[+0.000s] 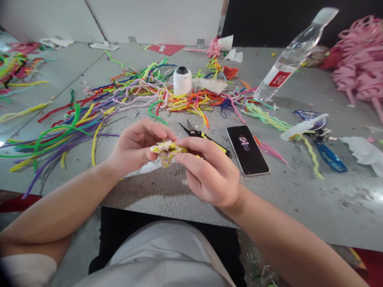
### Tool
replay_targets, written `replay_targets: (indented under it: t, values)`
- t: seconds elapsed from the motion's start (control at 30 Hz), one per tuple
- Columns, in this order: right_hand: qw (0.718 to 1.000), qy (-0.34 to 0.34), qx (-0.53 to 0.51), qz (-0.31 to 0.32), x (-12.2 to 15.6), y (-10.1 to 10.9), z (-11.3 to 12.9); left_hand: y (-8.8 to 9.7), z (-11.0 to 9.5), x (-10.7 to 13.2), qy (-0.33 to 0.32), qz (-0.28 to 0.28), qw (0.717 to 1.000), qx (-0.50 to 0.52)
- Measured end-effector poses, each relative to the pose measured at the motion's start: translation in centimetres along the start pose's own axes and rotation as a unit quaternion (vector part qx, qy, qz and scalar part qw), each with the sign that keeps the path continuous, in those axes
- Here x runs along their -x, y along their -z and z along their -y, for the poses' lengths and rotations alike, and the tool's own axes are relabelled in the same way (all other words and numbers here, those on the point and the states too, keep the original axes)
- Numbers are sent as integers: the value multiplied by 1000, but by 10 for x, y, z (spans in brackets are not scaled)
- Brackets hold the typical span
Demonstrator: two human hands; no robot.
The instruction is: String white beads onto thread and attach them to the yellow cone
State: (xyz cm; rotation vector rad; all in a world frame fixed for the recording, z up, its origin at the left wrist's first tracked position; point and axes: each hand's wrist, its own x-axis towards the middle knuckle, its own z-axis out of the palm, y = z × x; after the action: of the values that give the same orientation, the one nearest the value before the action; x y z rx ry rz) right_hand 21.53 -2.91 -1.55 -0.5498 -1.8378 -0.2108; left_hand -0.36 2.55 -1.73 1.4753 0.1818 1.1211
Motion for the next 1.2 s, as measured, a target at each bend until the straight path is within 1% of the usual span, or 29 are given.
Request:
replay_targets:
  t: [0.13,0.23,0.3,0.4,0.5,0.57,0.67,0.8,0.9,0.97,1.07,1.2]
  values:
    - [1000,4,4,8,-1,0,-3,0,-3,-1,23,-1,1000,-20]
    - [1000,13,12,19,-1,1,-4,0,-6,-2,20,11,999,-25]
    - [999,19,10,24,0,2,-5,0,-7,-3,18,17,999,-22]
    - [999,29,-5,25,3,3,-7,-1,-6,-2,33,20,999,-8]
    - [999,27,-24,37,4,4,-9,-2,-4,0,58,20,998,4]
    - [999,21,-20,46,4,3,-10,-2,-5,2,85,20,996,13]
    - [999,18,-9,42,3,1,-10,-2,-7,3,120,20,992,16]
    - [998,7,-50,26,0,-3,-9,0,-8,3,128,11,992,-6]
    - [997,-1,-60,39,-2,-5,-9,2,-7,3,130,12,991,-11]
    - [997,-12,-56,46,-3,-5,-9,4,-6,2,136,22,990,4]
    - [995,-40,-80,49,-4,-6,-9,6,-6,1,152,41,987,27]
    - [989,-70,-111,68,-5,-7,-8,9,-5,0,161,50,986,16]
